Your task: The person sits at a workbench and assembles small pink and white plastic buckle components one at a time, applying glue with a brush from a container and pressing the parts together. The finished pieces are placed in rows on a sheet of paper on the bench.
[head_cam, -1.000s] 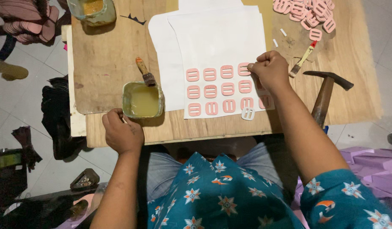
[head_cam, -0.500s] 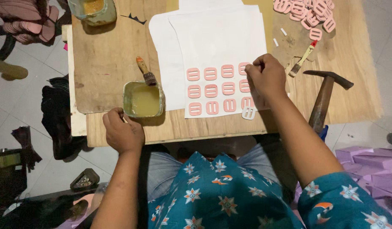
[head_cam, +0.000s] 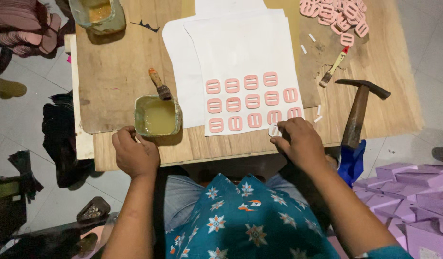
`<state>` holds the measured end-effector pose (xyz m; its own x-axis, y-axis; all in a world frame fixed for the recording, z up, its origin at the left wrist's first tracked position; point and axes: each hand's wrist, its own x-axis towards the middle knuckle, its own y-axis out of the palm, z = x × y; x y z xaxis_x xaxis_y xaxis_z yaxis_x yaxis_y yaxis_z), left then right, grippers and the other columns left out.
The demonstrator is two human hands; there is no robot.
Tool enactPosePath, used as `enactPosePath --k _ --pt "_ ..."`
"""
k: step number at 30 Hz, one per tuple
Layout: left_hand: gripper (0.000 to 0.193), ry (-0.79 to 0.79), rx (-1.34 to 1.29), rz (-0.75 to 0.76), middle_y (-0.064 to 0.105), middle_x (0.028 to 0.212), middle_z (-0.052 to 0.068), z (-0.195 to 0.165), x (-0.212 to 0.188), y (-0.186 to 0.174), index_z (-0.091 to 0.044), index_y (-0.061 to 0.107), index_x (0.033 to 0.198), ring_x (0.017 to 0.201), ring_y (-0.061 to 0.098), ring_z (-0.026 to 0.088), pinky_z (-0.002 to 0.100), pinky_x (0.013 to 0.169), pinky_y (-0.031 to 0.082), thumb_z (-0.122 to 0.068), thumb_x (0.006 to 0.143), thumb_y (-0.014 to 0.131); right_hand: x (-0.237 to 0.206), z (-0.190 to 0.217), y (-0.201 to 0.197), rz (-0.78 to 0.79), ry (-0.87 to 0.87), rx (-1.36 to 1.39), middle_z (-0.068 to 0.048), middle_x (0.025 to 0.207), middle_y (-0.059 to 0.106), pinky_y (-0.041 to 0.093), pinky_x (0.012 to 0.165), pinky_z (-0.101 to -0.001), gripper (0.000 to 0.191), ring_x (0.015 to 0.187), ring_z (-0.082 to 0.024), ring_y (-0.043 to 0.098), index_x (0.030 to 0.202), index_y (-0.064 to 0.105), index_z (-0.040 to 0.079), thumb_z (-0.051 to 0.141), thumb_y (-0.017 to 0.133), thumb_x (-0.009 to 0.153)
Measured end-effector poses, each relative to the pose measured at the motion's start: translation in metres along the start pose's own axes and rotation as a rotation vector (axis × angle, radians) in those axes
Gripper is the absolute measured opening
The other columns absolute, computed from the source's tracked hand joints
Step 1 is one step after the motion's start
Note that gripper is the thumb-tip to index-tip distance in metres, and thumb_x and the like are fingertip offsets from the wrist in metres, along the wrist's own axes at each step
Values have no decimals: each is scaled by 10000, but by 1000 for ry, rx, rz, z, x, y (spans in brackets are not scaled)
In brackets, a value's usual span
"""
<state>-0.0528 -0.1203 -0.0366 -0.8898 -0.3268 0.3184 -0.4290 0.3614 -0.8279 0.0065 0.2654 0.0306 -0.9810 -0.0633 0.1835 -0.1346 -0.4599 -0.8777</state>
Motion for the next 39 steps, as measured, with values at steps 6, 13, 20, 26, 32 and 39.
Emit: enactPosePath --k 6,13,20,26,32,39 --pt "176 14 -10 -6 597 1101 143 -2 -1 -1 -55 594 1090 964 628 370 500 773 515 -70 928 663 -2 -5 -7 93 172 -60 -135 863 717 527 717 -447 203 823 -349 685 914 776 89 284 750 966" --pt "165 -12 -1 14 597 1107 144 -3 -2 0 -56 594 1094 967 629 368 499 777 516 -78 944 659 45 -52 -20 -125 510 417 -84 888 731 537 615 -294 221 716 -147 679 1119 729 17 188 680 989" --pt "176 -25 19 28 598 1119 158 -6 -1 -1 -53 603 1103 970 628 383 511 772 511 -71 936 658 107 -101 -7 -95 545 672 -56 849 718 516 619 -249 215 700 -104 655 1102 681 -18 97 732 928" --pt "199 -34 -2 36 600 1121 155 -10 0 -1 -53 606 1106 982 628 380 513 784 510 -50 912 649 117 -111 1 -25 595 760 -40 843 717 523 634 -243 126 692 -98 642 1021 714 -14 83 725 941" --pt "204 -56 6 57 595 1115 163 -8 -1 4 -43 600 1114 989 625 385 512 797 503 -43 915 648 114 -114 6 -62 584 772 -33 843 713 518 631 -237 130 695 -96 641 1019 702 -12 81 740 936" --pt "231 28 -241 -23 601 1168 149 8 -8 12 -8 580 1204 1033 627 324 431 880 531 -49 978 613 106 -126 7 -187 644 1031 -27 897 688 548 616 -250 257 707 -98 641 1210 645 35 46 638 953"
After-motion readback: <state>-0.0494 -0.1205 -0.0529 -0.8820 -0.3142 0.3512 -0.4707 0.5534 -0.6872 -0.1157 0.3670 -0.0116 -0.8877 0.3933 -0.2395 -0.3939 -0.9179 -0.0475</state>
